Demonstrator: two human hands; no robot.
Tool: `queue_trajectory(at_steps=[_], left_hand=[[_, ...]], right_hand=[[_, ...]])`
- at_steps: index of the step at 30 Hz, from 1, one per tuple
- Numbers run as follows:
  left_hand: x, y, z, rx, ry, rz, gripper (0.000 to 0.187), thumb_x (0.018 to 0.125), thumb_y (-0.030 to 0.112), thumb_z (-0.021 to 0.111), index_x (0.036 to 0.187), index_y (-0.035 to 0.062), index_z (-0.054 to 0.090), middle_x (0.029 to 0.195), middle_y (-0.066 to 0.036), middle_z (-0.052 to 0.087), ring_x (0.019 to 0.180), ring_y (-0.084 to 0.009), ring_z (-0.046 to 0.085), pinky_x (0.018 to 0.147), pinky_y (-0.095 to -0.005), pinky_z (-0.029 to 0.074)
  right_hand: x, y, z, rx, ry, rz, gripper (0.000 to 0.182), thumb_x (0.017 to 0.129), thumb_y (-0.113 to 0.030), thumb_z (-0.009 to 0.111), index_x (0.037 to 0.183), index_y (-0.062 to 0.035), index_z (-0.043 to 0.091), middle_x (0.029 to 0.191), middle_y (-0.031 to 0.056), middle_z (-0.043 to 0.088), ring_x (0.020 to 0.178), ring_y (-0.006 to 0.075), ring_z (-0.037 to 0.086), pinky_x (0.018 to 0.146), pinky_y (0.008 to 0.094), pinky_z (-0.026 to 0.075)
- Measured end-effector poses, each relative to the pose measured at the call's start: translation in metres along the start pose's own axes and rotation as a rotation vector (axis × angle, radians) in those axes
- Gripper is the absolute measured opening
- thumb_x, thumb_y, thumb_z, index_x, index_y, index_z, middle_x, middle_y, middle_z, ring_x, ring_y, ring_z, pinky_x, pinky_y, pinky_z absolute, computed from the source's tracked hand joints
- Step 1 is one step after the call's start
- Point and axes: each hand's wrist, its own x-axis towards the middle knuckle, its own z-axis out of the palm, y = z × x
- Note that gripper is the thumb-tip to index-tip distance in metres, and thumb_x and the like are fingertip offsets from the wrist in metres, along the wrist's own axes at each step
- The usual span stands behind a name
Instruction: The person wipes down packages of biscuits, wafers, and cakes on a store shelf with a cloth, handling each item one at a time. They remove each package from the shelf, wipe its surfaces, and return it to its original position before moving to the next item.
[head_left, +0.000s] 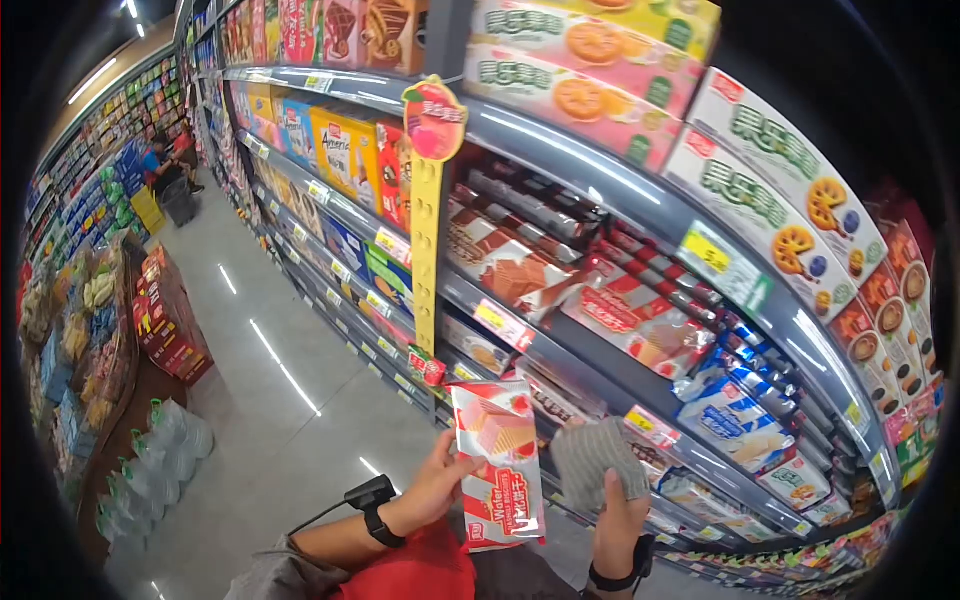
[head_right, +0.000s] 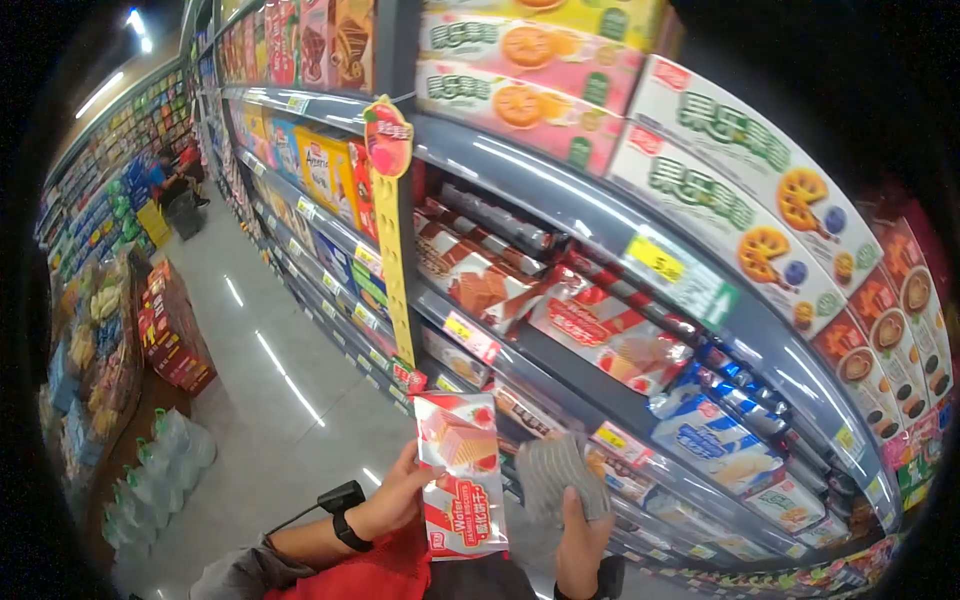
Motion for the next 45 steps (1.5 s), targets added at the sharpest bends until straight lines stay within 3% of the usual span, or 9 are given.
queue_trajectory(at_steps=[5,11,18,21,23,29,35,42,45], left_hand=[[0.002,0.033,-0.015,0.295,-0.188,-0.03,0.067,0.099,0.001,0.061,0.155,0.0089,0.025,0.124,-0.012,0.066,0.107,-0.0173,0.068,0.093,-0.0319,0.054],[0.017,0.051,-0.057,-0.036,-0.166,0.008,0.062,0.099,0.003,0.057,0.154,0.0128,0.032,0.144,-0.009,0.054,0.126,-0.0228,0.059,0.1,-0.0353,0.052],[0.033,0.089,-0.073,-0.191,-0.012,0.094,0.067,0.085,-0.002,0.048,0.151,0.0063,0.036,0.145,-0.013,0.053,0.132,-0.0277,0.054,0.111,-0.0435,0.044],[0.046,0.094,-0.085,-0.273,-0.044,0.139,0.064,0.085,0.004,0.045,0.149,0.0047,0.04,0.143,-0.015,0.056,0.13,-0.0299,0.056,0.114,-0.0468,0.04],[0.054,0.092,-0.097,-0.337,-0.068,0.055,0.058,0.091,0.01,0.046,0.148,0.0057,0.042,0.141,-0.014,0.057,0.129,-0.0299,0.057,0.114,-0.0474,0.04],[0.06,0.087,-0.069,-0.364,-0.162,-0.247,0.062,0.104,0.056,0.039,0.145,0.0099,0.048,0.134,-0.011,0.063,0.121,-0.0299,0.062,0.108,-0.0482,0.045],[0.069,0.073,-0.026,-0.233,-0.194,-0.386,0.067,0.106,0.061,0.029,0.151,0.0138,0.041,0.142,-0.009,0.056,0.127,-0.0257,0.057,0.106,-0.045,0.049],[0.081,0.035,-0.105,-0.291,-0.317,-0.506,0.05,0.11,0.043,0.037,0.143,0.0075,0.048,0.135,-0.015,0.058,0.125,-0.0265,0.057,0.105,-0.0441,0.05],[0.071,0.058,-0.083,-0.359,-0.309,-0.517,0.081,0.099,0.071,0.033,0.15,0.009,0.043,0.143,-0.017,0.053,0.13,-0.0328,0.054,0.112,-0.0491,0.044]], right_hand=[[0.027,0.008,0.093,-0.836,-0.538,-0.694,0.059,0.083,-0.004,0.063,0.142,-0.0072,0.056,0.154,0.0191,0.047,0.144,0.042,0.039,0.119,0.0527,0.03],[0.006,0.031,0.146,-1.07,-0.683,-0.751,0.058,0.082,-0.011,0.061,0.141,-0.0151,0.059,0.155,0.0077,0.047,0.147,0.0396,0.035,0.119,0.0614,0.024],[0.002,0.021,0.139,-0.929,-0.976,-0.613,0.052,0.078,-0.007,0.065,0.13,-0.0129,0.065,0.139,0.0037,0.063,0.136,0.0291,0.051,0.117,0.0519,0.034],[0.012,0.011,0.114,-0.838,-0.933,-0.457,0.045,0.079,-0.007,0.067,0.124,-0.0092,0.067,0.127,0.0096,0.069,0.122,0.0308,0.062,0.11,0.0481,0.043],[0.01,-0.01,0.097,-0.846,-0.704,-0.199,0.038,0.085,-0.006,0.065,0.123,-0.0063,0.067,0.121,0.0168,0.07,0.111,0.0349,0.066,0.103,0.0457,0.048],[0.008,-0.01,0.088,-0.49,0.128,-0.259,0.035,0.096,-0.008,0.056,0.129,0.0017,0.061,0.127,0.0174,0.065,0.119,0.031,0.062,0.105,0.0411,0.045],[0.023,-0.002,0.161,-0.679,-0.593,-0.524,0.05,0.092,-0.005,0.061,0.142,-0.0065,0.056,0.153,0.0152,0.049,0.147,0.0397,0.037,0.119,0.0483,0.032],[0.009,0.02,0.148,-0.568,-1.024,-0.427,0.047,0.085,-0.005,0.071,0.131,-0.0112,0.064,0.144,0.0022,0.06,0.147,0.0337,0.038,0.119,0.0506,0.031],[0.015,0.019,0.134,-0.534,-1.107,-0.361,0.045,0.091,-0.011,0.066,0.135,-0.01,0.06,0.151,0.0024,0.053,0.147,0.0332,0.037,0.12,0.0502,0.032]])
